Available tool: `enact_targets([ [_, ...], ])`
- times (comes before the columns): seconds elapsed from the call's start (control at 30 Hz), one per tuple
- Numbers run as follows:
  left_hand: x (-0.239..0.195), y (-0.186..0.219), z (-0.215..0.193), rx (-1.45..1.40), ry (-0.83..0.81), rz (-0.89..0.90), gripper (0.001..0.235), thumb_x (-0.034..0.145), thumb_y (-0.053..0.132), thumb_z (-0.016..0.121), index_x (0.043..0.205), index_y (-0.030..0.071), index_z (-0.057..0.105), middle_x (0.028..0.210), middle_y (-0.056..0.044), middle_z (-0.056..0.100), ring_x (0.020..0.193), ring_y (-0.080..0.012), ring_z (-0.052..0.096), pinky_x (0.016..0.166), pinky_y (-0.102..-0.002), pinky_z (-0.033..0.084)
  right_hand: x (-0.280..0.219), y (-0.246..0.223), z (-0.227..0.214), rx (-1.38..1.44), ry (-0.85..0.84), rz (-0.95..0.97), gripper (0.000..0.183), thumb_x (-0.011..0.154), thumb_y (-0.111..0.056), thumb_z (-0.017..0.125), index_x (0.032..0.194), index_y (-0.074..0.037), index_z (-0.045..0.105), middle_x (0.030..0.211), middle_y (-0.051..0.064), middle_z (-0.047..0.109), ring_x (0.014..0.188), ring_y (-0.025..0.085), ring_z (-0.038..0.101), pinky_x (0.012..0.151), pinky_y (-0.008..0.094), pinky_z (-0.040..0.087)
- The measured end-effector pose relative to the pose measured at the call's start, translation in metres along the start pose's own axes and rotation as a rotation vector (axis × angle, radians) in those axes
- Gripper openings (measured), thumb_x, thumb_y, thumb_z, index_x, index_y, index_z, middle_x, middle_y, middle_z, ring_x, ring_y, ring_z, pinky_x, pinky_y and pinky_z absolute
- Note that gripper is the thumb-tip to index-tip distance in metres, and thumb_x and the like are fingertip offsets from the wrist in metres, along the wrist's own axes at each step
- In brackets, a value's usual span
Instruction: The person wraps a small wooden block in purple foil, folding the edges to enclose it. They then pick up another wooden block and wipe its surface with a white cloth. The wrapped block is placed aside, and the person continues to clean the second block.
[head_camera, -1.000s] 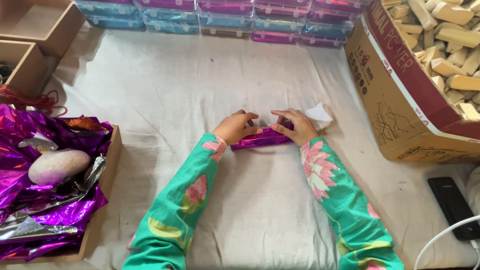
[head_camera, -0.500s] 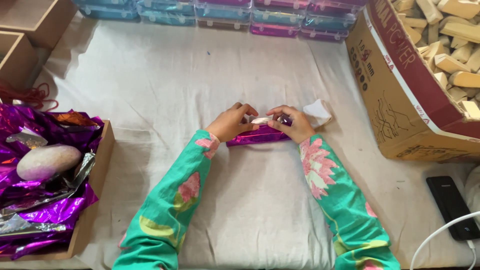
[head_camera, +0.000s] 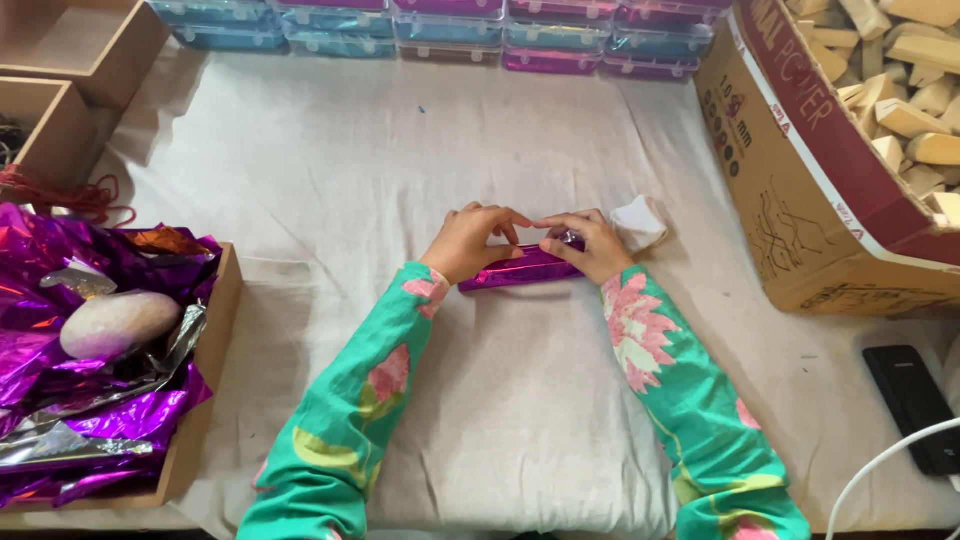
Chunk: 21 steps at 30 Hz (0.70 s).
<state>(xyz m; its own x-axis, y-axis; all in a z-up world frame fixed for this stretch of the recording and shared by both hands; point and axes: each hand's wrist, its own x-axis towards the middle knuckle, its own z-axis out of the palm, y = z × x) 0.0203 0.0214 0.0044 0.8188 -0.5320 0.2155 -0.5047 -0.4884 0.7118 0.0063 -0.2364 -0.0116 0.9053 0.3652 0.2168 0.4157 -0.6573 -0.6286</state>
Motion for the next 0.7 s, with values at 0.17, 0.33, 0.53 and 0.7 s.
enact_targets([
  [0.17,-0.001,-0.009,0.008,-0.039,0.087,0.110,0.089,0.085,0.017,0.080,0.156,0.010,0.029,0.117,-0.015,0.072,0.097,-0.0342,0.072,0.081,-0.041,0.056,-0.002,0.003,0.003,0.286,0.031,0.014,0.050,0.092,-0.026,0.079,0.138,-0.015,0.063,0.101,0.002,0.068,0.094,0.012,0.067,0.090,0.030,0.055],
  [0.33,-0.002,0.017,-0.005,-0.079,-0.015,-0.041,0.097,0.086,0.016,0.078,0.161,0.014,0.017,0.108,-0.011,0.078,0.095,-0.0314,0.075,0.084,-0.040,0.057,0.000,-0.023,-0.008,0.224,0.058,0.012,0.062,0.086,-0.023,0.080,0.143,-0.015,0.058,0.113,-0.001,0.070,0.092,0.017,0.060,0.088,0.033,0.053],
  [0.53,-0.006,0.034,-0.011,-0.008,0.013,-0.003,0.087,0.082,0.014,0.078,0.157,0.019,0.033,0.094,-0.005,0.081,0.087,-0.0297,0.076,0.075,-0.041,0.057,0.001,-0.001,0.000,-0.011,0.094,-0.093,0.049,0.085,-0.024,0.082,0.131,-0.013,0.067,0.101,0.001,0.077,0.110,0.026,0.055,0.100,0.041,0.045],
  [0.7,-0.005,0.030,0.008,0.239,0.059,0.116,0.066,0.089,0.014,0.075,0.148,0.022,0.047,0.091,-0.003,0.081,0.083,-0.0311,0.075,0.067,-0.044,0.055,0.002,0.003,0.001,-0.043,0.113,-0.139,0.019,0.086,-0.024,0.083,0.097,-0.008,0.078,0.099,0.003,0.074,0.106,0.025,0.064,0.093,0.038,0.051],
])
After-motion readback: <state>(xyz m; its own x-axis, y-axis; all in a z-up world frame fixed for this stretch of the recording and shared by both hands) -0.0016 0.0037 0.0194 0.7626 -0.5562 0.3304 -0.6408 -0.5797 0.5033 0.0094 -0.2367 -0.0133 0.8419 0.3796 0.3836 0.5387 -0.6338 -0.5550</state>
